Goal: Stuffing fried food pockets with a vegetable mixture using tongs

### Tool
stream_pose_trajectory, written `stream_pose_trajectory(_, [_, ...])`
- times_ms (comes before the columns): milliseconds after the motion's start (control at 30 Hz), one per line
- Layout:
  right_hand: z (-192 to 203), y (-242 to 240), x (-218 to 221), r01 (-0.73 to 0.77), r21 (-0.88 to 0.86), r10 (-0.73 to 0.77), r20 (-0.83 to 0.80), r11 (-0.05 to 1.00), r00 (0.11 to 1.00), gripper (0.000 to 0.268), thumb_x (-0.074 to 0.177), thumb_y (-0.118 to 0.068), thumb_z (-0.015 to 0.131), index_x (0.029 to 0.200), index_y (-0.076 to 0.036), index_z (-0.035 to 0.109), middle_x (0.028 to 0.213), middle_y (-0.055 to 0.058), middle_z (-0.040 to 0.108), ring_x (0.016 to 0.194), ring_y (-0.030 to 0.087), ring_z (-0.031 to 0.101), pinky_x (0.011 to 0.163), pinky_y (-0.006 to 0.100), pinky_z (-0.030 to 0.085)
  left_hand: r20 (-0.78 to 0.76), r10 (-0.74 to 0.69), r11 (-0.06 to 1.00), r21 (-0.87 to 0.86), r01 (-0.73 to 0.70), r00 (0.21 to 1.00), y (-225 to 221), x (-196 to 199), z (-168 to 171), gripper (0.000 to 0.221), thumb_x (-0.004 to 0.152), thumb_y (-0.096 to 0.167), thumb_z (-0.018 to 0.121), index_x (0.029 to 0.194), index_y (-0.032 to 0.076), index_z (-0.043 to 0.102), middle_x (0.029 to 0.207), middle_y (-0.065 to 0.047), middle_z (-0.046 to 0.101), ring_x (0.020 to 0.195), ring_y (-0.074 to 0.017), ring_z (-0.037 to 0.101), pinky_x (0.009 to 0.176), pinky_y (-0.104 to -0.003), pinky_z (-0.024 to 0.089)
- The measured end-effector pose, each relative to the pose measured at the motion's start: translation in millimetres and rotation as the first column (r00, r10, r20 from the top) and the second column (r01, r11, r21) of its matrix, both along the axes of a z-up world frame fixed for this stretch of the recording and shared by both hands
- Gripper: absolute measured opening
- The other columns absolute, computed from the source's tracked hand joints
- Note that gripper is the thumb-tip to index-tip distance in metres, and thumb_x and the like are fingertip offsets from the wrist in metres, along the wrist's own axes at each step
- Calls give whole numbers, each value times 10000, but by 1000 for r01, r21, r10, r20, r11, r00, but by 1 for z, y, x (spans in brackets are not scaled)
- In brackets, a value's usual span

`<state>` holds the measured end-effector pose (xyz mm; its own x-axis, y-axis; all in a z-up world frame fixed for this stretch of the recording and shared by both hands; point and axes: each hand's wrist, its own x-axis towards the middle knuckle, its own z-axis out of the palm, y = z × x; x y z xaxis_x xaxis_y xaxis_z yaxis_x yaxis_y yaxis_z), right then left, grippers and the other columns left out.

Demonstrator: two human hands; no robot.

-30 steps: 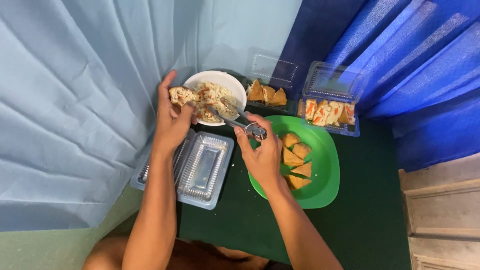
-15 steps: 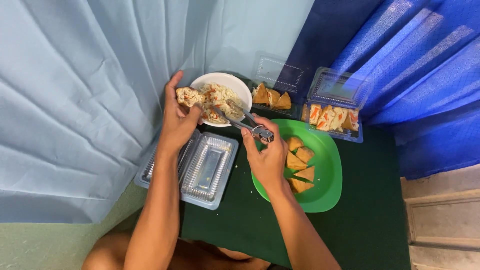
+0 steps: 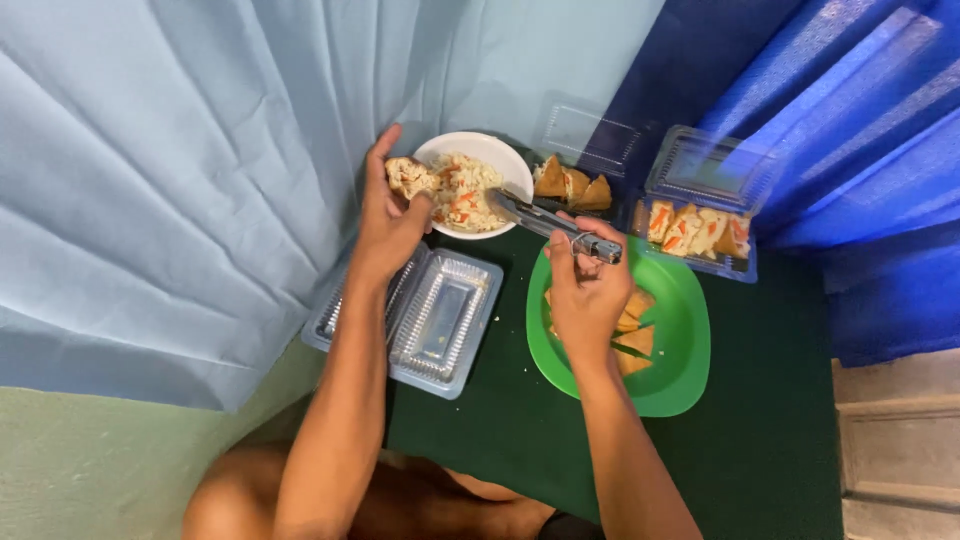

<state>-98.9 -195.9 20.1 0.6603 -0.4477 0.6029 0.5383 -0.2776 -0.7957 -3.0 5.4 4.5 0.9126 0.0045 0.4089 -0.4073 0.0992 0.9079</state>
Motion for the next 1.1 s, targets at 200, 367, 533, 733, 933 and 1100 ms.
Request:
stream_pose_trajectory(200, [9, 4, -1, 12, 17, -11, -24, 1000, 1000, 223, 978, -10, 707, 1150, 30, 572, 1110, 266, 744, 912, 228, 747, 748, 351, 666, -39, -2, 999, 35, 3, 999, 4, -6, 9, 754, 919, -19, 526, 1617, 151, 294, 754, -100, 611, 569, -159, 597, 541, -292, 528])
stream_pose_trajectory(367, [3, 2, 2, -5, 1, 5, -15, 1000, 1000, 251, 973, 4, 700, 1181, 24, 561, 1143, 271, 733, 895, 219, 750, 750, 320, 666, -70, 20, 998, 56, -16, 997, 2, 0, 2, 754, 911, -17, 527, 1607, 178, 309, 801, -113, 626, 587, -156, 612, 560, -273, 543])
stream_pose_trajectory(533, [4, 4, -1, -41, -45, 41, 10, 998, 999, 289, 973, 16, 715, 1207, 11, 546, 1174, 271, 722, 911, 204, 737, 774, 303, 654, -62, 47, 995, 93, -41, 997, 8, 3, -6, 754, 902, -9, 546, 1599, 190, 339, 839, -134, 650, 618, -175, 656, 586, -273, 562])
stream_pose_trajectory(733, [4, 3, -2, -66, -45, 67, 19, 997, 998, 284, 990, 0, 705, 1218, 11, 537, 1195, 286, 710, 931, 217, 742, 772, 306, 658, -56, 73, 991, 119, -66, 996, 3, -4, 7, 744, 906, 15, 552, 1601, 196, 360, 800, -113, 647, 612, -125, 583, 560, -207, 463])
stream_pose_trajectory(933, [4, 4, -2, -88, 11, 88, -10, 996, 996, 230, 1008, -3, 673, 1188, 30, 535, 1144, 286, 726, 904, 219, 754, 758, 325, 668, -51, 61, 993, 105, -55, 997, 6, -3, 4, 718, 906, 52, 553, 1585, 200, 373, 953, -130, 611, 638, -122, 549, 588, -248, 512])
stream_pose_trajectory(1100, [11, -2, 1, -55, -129, 53, -21, 990, 998, 229, 992, 29, 684, 1189, 32, 566, 1132, 266, 731, 883, 235, 751, 735, 346, 666, -80, 122, 970, 221, -102, 989, 10, 2, 3, 723, 906, 72, 532, 1593, 234, 372, 912, -122, 596, 687, -186, 579, 631, -317, 501])
